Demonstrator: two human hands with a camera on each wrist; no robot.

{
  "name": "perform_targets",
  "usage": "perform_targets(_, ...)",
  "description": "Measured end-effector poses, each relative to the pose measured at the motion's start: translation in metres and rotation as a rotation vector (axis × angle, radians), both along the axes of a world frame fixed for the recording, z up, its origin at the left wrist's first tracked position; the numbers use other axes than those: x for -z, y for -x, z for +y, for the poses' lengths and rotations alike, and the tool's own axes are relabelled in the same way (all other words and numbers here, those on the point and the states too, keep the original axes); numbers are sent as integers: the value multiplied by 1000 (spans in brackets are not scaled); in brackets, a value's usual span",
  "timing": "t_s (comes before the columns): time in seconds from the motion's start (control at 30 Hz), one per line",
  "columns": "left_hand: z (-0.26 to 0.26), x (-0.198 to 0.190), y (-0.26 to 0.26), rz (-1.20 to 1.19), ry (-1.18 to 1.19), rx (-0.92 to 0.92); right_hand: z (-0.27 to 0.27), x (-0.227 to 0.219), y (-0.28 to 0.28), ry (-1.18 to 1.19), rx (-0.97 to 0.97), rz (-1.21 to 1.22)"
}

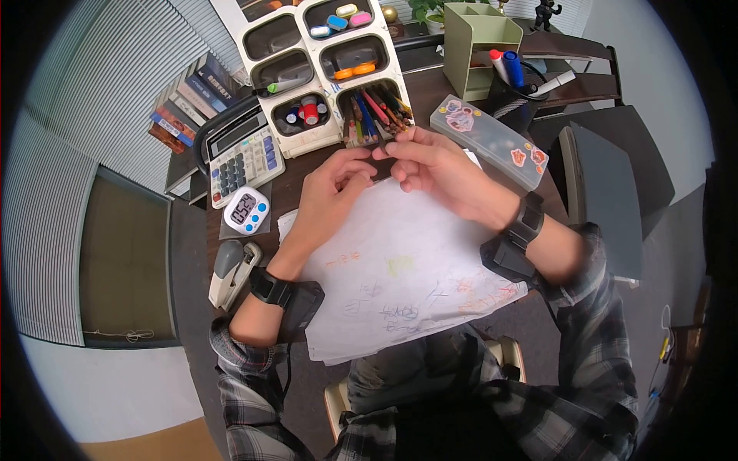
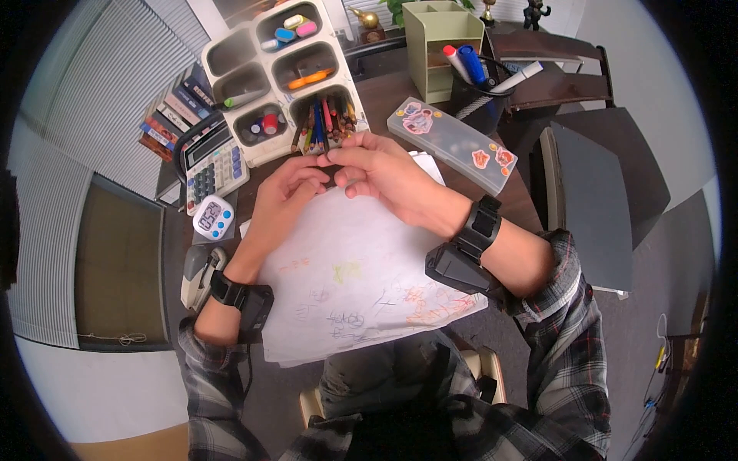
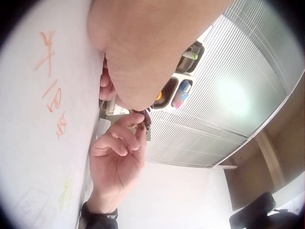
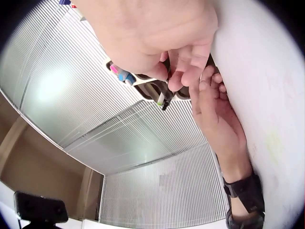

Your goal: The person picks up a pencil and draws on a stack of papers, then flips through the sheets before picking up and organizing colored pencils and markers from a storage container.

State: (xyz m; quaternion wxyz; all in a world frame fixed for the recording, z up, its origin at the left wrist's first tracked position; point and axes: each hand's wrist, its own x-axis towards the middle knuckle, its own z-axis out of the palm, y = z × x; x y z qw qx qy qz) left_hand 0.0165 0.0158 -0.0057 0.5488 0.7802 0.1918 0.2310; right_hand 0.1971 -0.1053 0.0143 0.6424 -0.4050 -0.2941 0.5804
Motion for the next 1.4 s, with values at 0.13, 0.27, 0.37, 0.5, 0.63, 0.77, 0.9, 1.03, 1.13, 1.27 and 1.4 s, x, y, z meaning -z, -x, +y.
perform_targets(0.13, 2, 4, 0, -35, 24, 17, -3, -2, -3, -37, -126, 62)
perform_targets(0.27, 2, 6, -1, -57, 2, -15, -3, -6, -3, -53, -174, 128)
perform_targets(0.37, 1, 6, -2, -77, 22, -8, -2, -7, -3, -13, -238, 146)
perform_targets(0.5, 1, 5, -1, -68, -10, -19, -3, -6, 0, 16, -254, 49)
perform_targets(0.63, 3, 5, 0, -55, -27, -6, -5, -6, 0, 11, -376, 25)
perform_targets(0.77, 3, 6, -1, -75, 30, -15, -10, -5, 2, -29, -549, 25)
perform_targets(0.9, 0, -1, 1, -20, 9, -15, -15, -9, 7, -24, -676, -20)
perform_targets(1.03, 2, 5, 0, -63, 6, -20, -20, -18, 11, -55, -762, -191)
perform_targets(1.13, 3, 7, -1, -68, -10, -24, -19, -22, 12, -80, -706, -275)
perform_targets(1.27, 3, 5, 0, -67, 2, -11, -16, -16, 5, -147, -639, -188)
perform_targets(1.4, 2, 4, 0, -60, -18, -10, -14, -16, 5, -164, -461, -258)
